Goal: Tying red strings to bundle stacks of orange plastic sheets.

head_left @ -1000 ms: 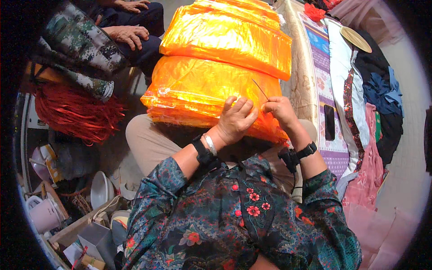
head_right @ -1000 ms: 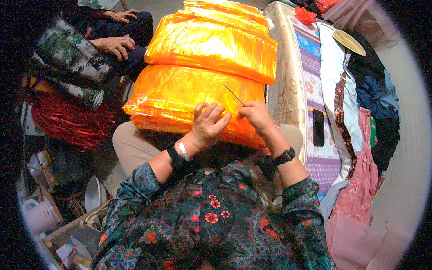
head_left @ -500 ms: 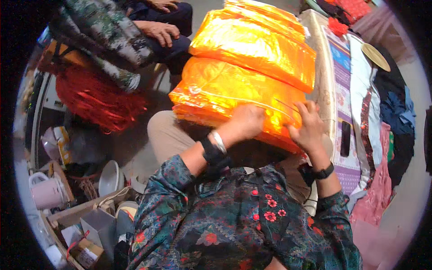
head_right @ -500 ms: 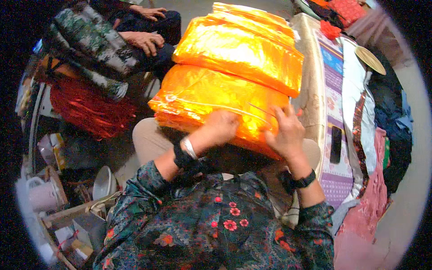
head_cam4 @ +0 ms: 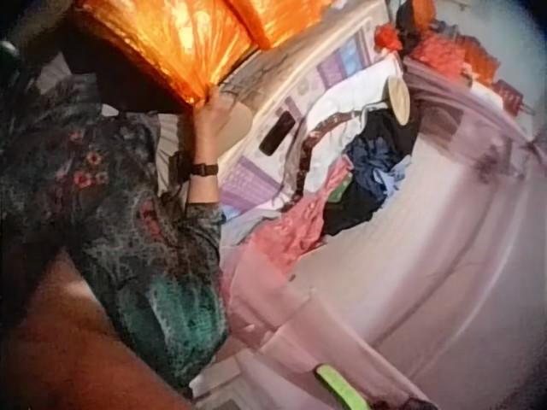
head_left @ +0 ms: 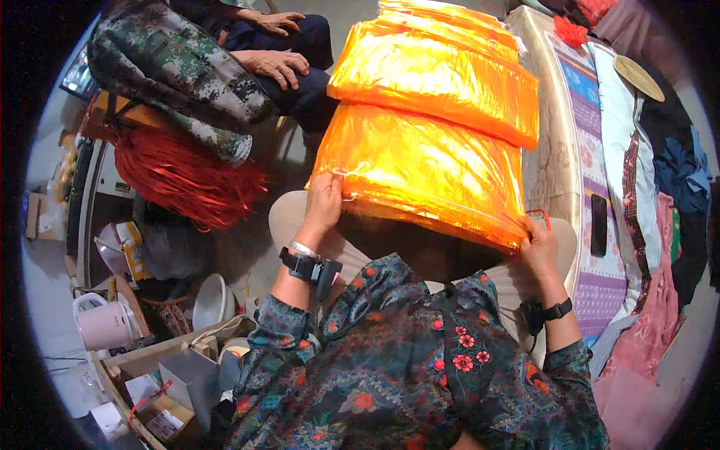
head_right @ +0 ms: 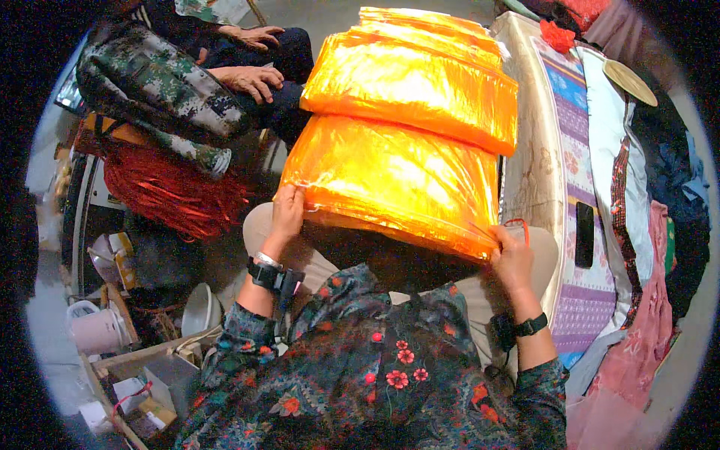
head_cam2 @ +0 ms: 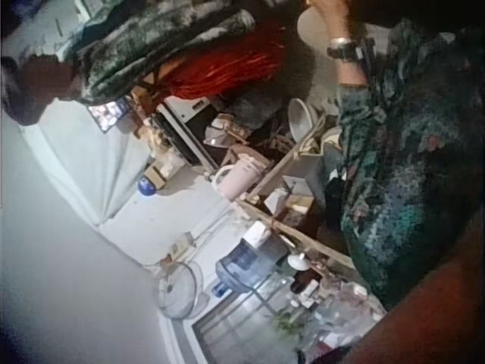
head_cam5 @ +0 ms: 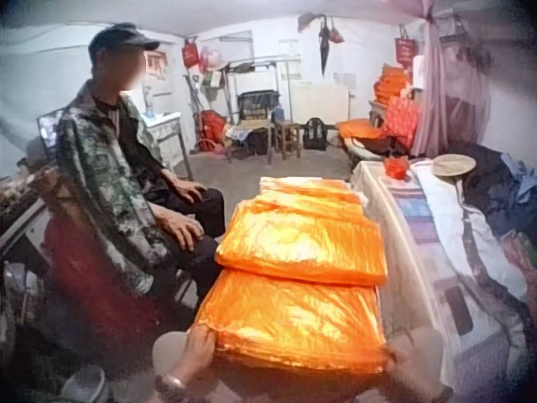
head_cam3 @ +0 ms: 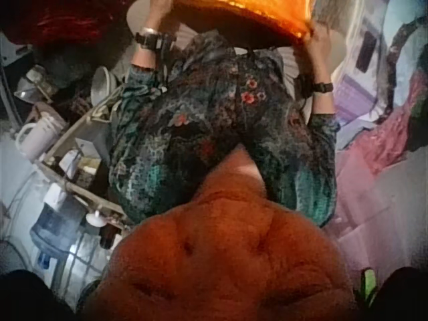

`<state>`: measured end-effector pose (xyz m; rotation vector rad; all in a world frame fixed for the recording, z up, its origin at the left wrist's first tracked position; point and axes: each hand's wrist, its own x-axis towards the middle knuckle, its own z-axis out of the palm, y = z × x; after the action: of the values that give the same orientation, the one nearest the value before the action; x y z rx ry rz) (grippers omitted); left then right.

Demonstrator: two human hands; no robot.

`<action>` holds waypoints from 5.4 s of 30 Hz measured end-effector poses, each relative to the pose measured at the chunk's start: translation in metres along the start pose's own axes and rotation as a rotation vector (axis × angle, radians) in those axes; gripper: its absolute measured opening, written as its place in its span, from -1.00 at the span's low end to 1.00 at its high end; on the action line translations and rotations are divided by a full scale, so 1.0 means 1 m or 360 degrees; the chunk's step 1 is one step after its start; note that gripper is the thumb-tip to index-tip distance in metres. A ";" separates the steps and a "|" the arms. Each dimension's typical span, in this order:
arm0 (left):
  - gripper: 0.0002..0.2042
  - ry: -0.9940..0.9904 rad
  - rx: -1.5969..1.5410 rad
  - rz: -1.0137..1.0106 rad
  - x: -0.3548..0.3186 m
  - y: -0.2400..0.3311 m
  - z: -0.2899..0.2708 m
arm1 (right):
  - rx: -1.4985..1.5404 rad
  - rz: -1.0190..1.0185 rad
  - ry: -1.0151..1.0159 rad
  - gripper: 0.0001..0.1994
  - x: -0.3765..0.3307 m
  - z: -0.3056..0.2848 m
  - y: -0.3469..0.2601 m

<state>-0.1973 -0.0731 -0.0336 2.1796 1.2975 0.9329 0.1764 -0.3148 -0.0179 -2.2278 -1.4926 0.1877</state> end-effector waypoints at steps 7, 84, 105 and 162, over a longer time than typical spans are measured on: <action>-0.81 -0.0289 0.0596 0.0404 0.021 0.034 0.007 | -0.0003 0.0060 0.0255 -0.62 0.019 -0.008 -0.033; -0.86 -0.0027 0.0192 0.0788 0.013 0.182 0.074 | 0.1680 0.0006 -0.0400 -0.76 0.089 -0.019 -0.073; -0.90 0.0121 0.0242 0.0609 0.044 0.128 0.031 | 0.0946 -0.0207 -0.0755 -0.60 0.128 -0.030 -0.122; -0.93 0.0108 -0.0036 0.0127 0.055 0.116 0.047 | 0.1087 -0.0519 -0.1059 -0.66 0.184 0.047 -0.187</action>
<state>-0.0757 -0.0798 0.0287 2.2144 1.2324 1.0559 0.0769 -0.0758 0.0460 -1.4007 -1.7245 1.2188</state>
